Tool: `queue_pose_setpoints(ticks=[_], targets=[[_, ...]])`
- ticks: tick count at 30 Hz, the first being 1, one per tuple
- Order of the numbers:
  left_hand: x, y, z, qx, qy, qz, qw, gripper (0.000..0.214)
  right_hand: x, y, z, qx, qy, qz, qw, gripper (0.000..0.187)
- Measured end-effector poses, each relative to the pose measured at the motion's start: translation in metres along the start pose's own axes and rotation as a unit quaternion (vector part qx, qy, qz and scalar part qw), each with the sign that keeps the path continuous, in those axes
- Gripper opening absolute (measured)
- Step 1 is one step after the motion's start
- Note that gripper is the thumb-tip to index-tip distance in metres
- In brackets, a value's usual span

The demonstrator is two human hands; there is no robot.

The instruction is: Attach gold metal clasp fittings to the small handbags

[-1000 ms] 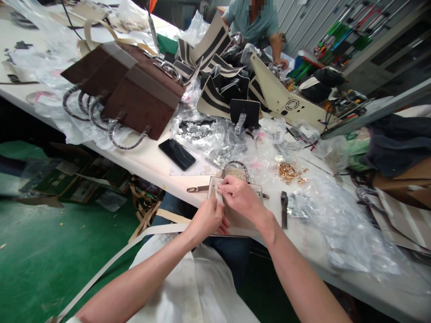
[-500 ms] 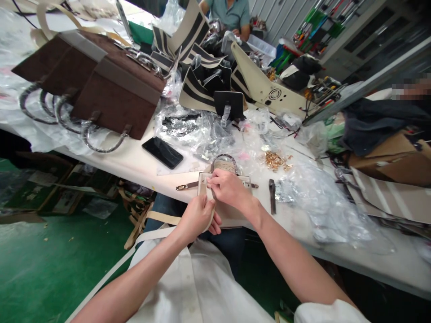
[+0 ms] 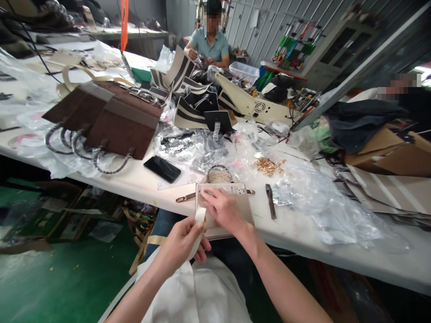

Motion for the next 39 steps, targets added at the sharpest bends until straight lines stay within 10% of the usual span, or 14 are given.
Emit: queue_pose_setpoints(ticks=[4, 9, 14, 22, 25, 31, 39], targets=[[0.007, 0.015, 0.003, -0.002, 0.020, -0.031, 0.999, 0.060, 0.015, -0.018, -0.008, 0.050, 0.007, -0.037, 0.998, 0.047], [-0.005, 0.034, -0.004, -0.049, 0.044, -0.074, 0.995, 0.057, 0.027, -0.012, 0.024, -0.133, 0.067, -0.051, 0.988, 0.034], [-0.020, 0.031, -0.024, -0.112, 0.055, -0.075, 0.989, 0.043, 0.050, 0.002, 0.059, -0.352, 0.141, -0.238, 0.894, 0.044], [-0.030, 0.029, -0.054, -0.104, 0.008, -0.036, 0.994, 0.052, 0.073, -0.002, 0.052, -0.445, 0.153, -0.367, 0.802, 0.042], [-0.034, 0.032, -0.057, -0.081, 0.006, -0.046, 0.996, 0.083, 0.078, 0.002, 0.055, -0.439, 0.153, -0.369, 0.805, 0.038], [-0.042, 0.028, -0.072, -0.137, -0.034, -0.061, 0.988, 0.027, 0.083, 0.015, 0.061, -0.374, 0.141, -0.355, 0.845, 0.036], [-0.060, 0.016, -0.089, -0.125, 0.013, -0.064, 0.990, 0.034, 0.087, 0.035, 0.081, -0.175, 0.187, -0.323, 0.911, 0.029]])
Point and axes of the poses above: each hand's wrist, its own x-axis away from the middle knuckle, its own z-axis out of the back of the hand, y = z × x, the point moved 4 cm from there along -x, towards the middle knuckle, and after that the axes turned 9 degrees about z, right-handed, at the moved point
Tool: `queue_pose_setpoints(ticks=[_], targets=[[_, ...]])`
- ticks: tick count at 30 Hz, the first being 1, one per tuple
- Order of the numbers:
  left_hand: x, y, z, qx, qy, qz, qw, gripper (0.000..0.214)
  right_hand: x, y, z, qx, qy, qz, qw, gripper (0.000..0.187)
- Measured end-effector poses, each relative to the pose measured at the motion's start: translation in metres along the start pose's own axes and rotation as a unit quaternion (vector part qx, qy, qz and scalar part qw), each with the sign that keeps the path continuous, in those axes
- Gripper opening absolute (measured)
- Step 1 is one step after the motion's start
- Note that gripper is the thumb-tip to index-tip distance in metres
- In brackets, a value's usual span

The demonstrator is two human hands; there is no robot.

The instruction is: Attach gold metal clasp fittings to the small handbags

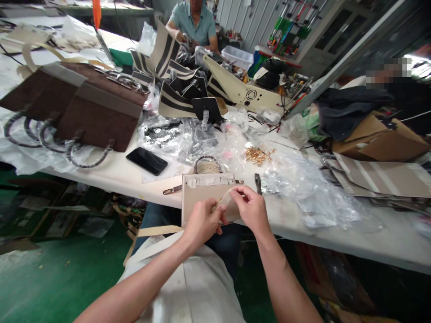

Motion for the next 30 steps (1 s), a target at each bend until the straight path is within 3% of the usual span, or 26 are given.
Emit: queue_pose_setpoints(ticks=[5, 9, 17, 22, 30], targets=[[-0.021, 0.013, -0.032, 0.046, -0.015, -0.022, 0.999, 0.034, -0.037, 0.002, 0.008, 0.097, -0.037, 0.128, 0.986, 0.020], [-0.050, 0.004, -0.054, 0.145, -0.022, 0.049, 0.988, 0.038, -0.065, 0.018, 0.004, 0.162, -0.088, 0.188, 0.965, 0.019], [-0.064, -0.011, -0.066, 0.251, 0.004, 0.127, 0.960, 0.033, -0.076, 0.035, -0.005, 0.173, -0.128, 0.203, 0.955, 0.019], [-0.065, -0.008, -0.070, 0.274, 0.011, 0.128, 0.953, 0.021, -0.081, 0.033, -0.005, 0.179, -0.144, 0.201, 0.952, 0.020], [-0.068, -0.009, -0.071, 0.274, 0.011, 0.126, 0.953, 0.023, -0.085, 0.035, -0.007, 0.164, -0.147, 0.193, 0.956, 0.019]])
Point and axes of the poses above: each hand's wrist, its own x-axis away from the middle knuckle, its own z-axis out of the back of the hand, y = z × x, the point moved 4 cm from there along -x, towards the middle knuckle, and after that the axes turned 9 degrees about z, right-handed, at the moved point
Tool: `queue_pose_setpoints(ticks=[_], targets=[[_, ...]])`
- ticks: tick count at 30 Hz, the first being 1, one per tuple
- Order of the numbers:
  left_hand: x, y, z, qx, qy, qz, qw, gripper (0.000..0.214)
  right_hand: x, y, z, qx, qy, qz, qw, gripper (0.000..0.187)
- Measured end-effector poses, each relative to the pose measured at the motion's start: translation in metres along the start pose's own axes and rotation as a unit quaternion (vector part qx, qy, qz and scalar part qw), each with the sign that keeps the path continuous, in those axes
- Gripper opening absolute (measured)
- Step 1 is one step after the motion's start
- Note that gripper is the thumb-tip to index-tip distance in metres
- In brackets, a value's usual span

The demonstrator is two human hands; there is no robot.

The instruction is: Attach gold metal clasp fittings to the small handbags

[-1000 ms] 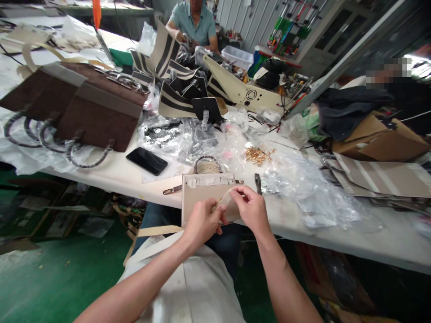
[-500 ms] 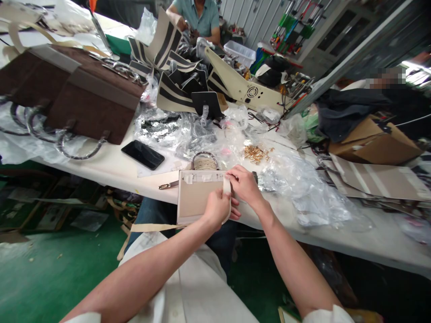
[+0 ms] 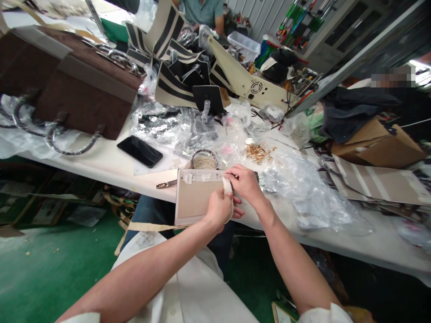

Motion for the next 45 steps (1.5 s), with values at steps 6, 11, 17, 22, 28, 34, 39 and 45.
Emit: queue_pose_setpoints(ticks=[6, 11, 17, 22, 28, 34, 39, 45], targets=[[0.000, 0.000, 0.001, 0.004, -0.003, 0.007, 1.000, 0.024, 0.005, 0.013, 0.000, -0.061, 0.046, -0.073, 0.994, 0.032], [-0.002, -0.003, 0.002, 0.001, -0.004, 0.013, 1.000, 0.028, 0.013, 0.005, 0.009, -0.032, 0.004, 0.043, 0.999, 0.019], [-0.005, -0.007, -0.004, -0.053, -0.008, 0.026, 0.998, 0.018, 0.008, 0.003, 0.013, 0.037, -0.087, 0.075, 0.993, 0.021], [-0.003, -0.004, -0.004, -0.053, -0.011, 0.045, 0.998, 0.015, -0.001, -0.006, 0.014, 0.116, -0.148, 0.072, 0.979, 0.023], [0.000, 0.000, -0.003, -0.024, -0.023, 0.064, 0.997, 0.011, -0.008, -0.010, 0.019, 0.115, -0.204, 0.072, 0.970, 0.029], [-0.004, -0.003, -0.005, -0.034, -0.034, 0.044, 0.998, 0.014, -0.012, -0.014, 0.017, 0.171, -0.232, 0.060, 0.956, 0.035], [-0.006, -0.003, -0.002, -0.084, -0.026, -0.007, 0.996, 0.020, -0.017, -0.020, 0.014, 0.213, -0.268, 0.033, 0.939, 0.039], [0.002, -0.001, -0.003, -0.101, -0.051, -0.014, 0.993, 0.016, -0.023, -0.024, 0.011, 0.250, -0.289, 0.021, 0.924, 0.038]])
Point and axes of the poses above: each hand's wrist, its own x-axis away from the middle knuckle, its own z-axis out of the back of the hand, y = z × x, the point moved 4 cm from there along -x, towards the middle knuckle, and after that the axes turned 9 degrees about z, right-handed, at the moved point
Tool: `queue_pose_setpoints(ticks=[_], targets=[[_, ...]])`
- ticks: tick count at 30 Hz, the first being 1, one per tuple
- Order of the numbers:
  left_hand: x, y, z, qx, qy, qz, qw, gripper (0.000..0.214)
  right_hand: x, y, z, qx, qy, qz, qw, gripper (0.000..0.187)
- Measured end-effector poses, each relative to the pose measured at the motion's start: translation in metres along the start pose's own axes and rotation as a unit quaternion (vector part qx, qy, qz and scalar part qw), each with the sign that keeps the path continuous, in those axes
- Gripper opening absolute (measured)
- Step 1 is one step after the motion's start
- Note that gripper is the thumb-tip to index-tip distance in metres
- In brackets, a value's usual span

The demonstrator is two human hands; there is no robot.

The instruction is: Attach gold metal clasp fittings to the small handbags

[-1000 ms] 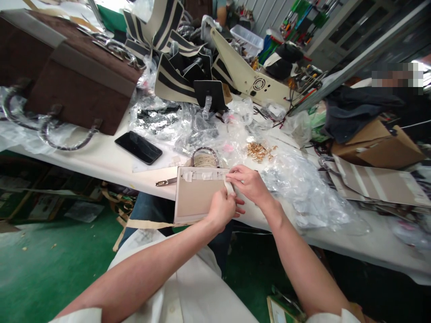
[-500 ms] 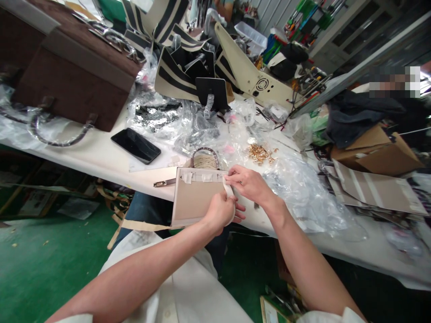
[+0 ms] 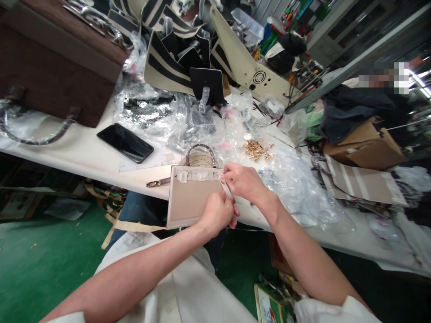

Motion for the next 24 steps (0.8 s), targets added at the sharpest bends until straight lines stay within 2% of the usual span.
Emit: queue_pose_setpoints(ticks=[6, 9, 11, 13, 14, 15, 17, 20, 22, 24], targets=[[0.009, 0.007, 0.008, -0.018, 0.000, 0.013, 1.000, 0.021, 0.000, 0.000, -0.001, 0.009, 0.005, -0.005, 1.000, 0.035], [0.022, 0.008, 0.001, -0.041, 0.003, 0.022, 0.999, 0.017, -0.001, 0.002, -0.003, 0.003, 0.014, -0.005, 1.000, 0.033], [0.036, 0.002, -0.018, -0.061, -0.043, 0.039, 0.996, 0.011, -0.002, 0.004, -0.004, -0.005, 0.023, -0.004, 1.000, 0.032], [0.051, -0.011, -0.039, -0.080, -0.122, 0.065, 0.987, 0.008, -0.002, 0.007, -0.005, -0.022, 0.034, -0.002, 0.999, 0.029], [0.057, -0.018, -0.046, -0.087, -0.149, 0.074, 0.982, 0.007, -0.002, 0.008, -0.006, -0.038, 0.042, 0.001, 0.998, 0.027], [0.061, -0.024, -0.046, -0.092, -0.152, 0.078, 0.981, 0.009, 0.000, 0.010, -0.007, -0.060, 0.053, 0.006, 0.997, 0.026], [0.064, -0.029, -0.027, -0.099, -0.105, 0.052, 0.988, 0.013, 0.005, 0.014, -0.010, -0.121, 0.086, 0.015, 0.989, 0.024], [0.069, -0.016, 0.029, -0.123, -0.009, -0.037, 0.992, 0.024, 0.011, 0.021, -0.021, -0.225, 0.140, 0.006, 0.964, 0.018], [0.076, 0.001, 0.064, -0.137, 0.032, -0.084, 0.987, 0.030, 0.011, 0.027, -0.033, -0.302, 0.178, -0.029, 0.936, 0.016], [0.085, 0.021, 0.089, -0.149, 0.074, -0.125, 0.978, 0.034, 0.010, 0.033, -0.045, -0.391, 0.216, -0.080, 0.891, 0.026]])
Point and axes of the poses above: each hand's wrist, its own x-axis away from the middle knuckle, its own z-axis out of the back of the hand, y = z × x, the point moved 4 cm from there along -x, towards the middle knuckle, and after that the axes turned 9 degrees about z, right-handed, at the moved point
